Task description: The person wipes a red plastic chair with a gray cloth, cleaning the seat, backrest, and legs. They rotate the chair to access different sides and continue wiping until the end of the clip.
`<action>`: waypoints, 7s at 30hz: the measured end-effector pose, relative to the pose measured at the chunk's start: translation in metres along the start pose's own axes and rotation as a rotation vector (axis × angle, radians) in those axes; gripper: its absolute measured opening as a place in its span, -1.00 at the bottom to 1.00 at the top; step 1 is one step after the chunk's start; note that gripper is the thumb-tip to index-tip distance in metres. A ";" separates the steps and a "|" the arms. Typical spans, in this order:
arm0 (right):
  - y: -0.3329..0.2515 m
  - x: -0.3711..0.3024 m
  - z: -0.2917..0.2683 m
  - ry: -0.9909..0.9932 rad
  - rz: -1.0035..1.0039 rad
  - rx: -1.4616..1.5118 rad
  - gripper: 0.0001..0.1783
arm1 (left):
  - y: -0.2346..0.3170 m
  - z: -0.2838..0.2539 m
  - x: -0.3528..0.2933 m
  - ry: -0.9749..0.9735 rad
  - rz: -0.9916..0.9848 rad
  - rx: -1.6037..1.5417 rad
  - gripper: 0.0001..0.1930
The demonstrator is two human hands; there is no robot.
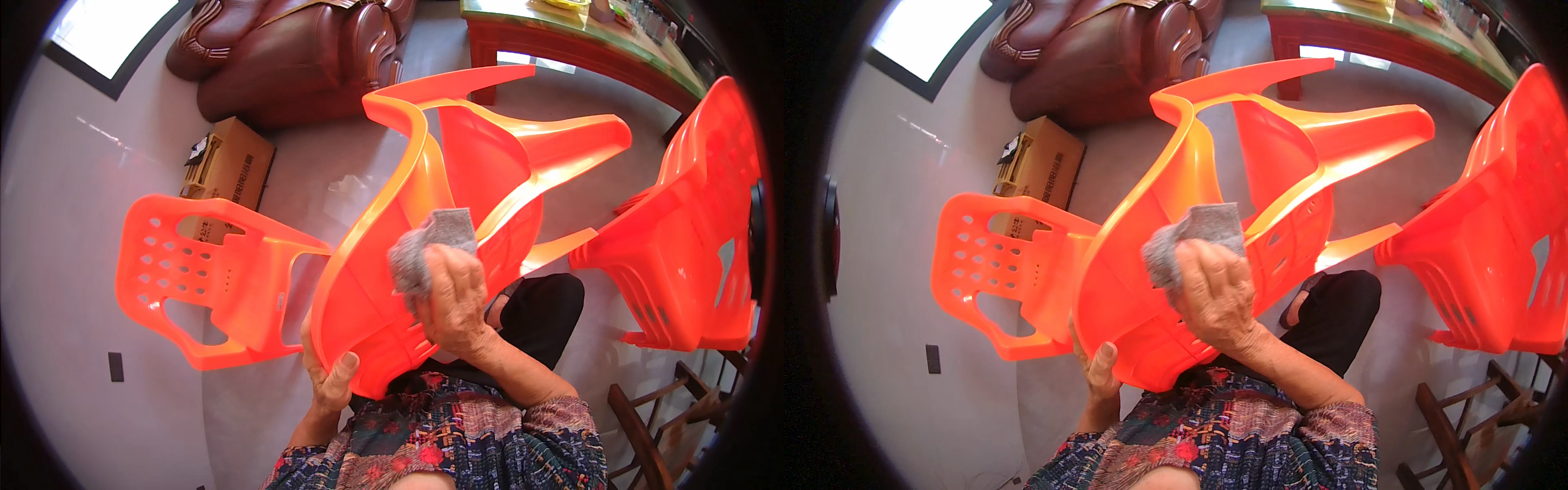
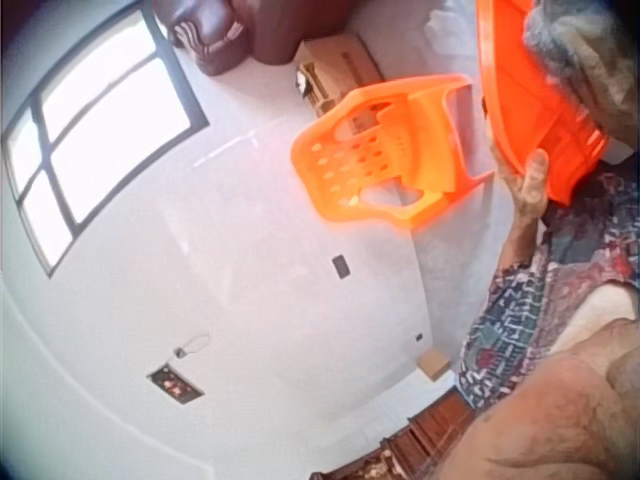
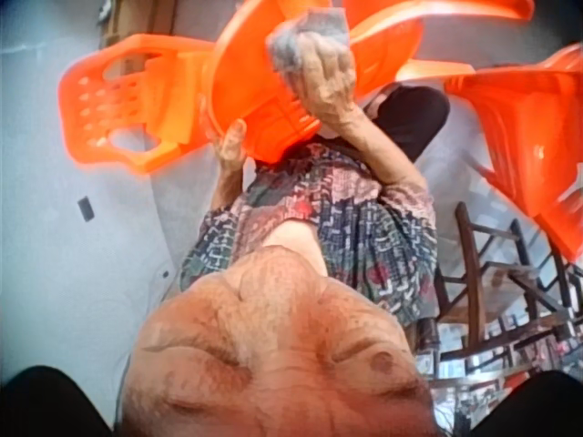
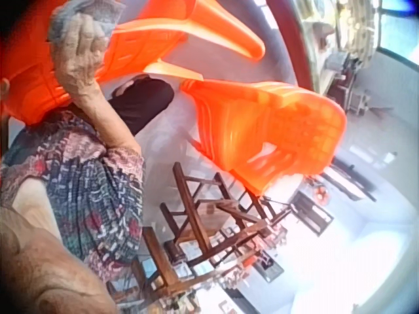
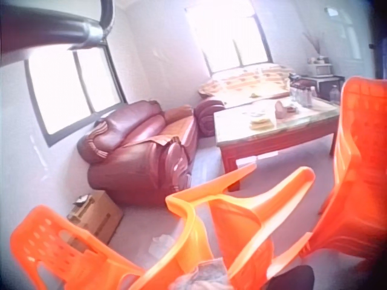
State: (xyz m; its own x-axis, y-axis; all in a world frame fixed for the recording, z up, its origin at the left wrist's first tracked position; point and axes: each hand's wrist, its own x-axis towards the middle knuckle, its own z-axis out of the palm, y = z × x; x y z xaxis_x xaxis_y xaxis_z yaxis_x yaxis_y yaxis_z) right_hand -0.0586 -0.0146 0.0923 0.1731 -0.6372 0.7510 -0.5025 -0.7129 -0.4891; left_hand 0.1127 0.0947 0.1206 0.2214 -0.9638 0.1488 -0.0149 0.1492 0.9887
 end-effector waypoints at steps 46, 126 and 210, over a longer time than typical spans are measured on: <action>0.027 -0.174 -0.065 -0.331 0.340 0.082 -0.12 | 0.021 -0.025 0.161 0.146 -0.133 -0.397 -0.68; 0.188 -0.063 -0.138 0.471 1.065 0.633 -0.49 | -0.104 -0.051 0.244 -0.364 -0.088 0.257 -0.54; -0.162 -0.153 -0.562 0.670 0.656 -0.848 -0.58 | 0.162 0.302 0.140 -1.124 0.160 -0.473 -0.68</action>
State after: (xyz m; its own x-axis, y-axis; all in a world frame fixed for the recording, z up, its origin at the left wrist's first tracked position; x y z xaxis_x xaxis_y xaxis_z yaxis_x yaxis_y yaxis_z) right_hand -0.4799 0.3626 0.3060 -0.6511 -0.3493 0.6738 -0.7578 0.2494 -0.6030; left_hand -0.1529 -0.0831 0.3074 -0.7169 -0.5468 0.4325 0.4422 0.1229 0.8885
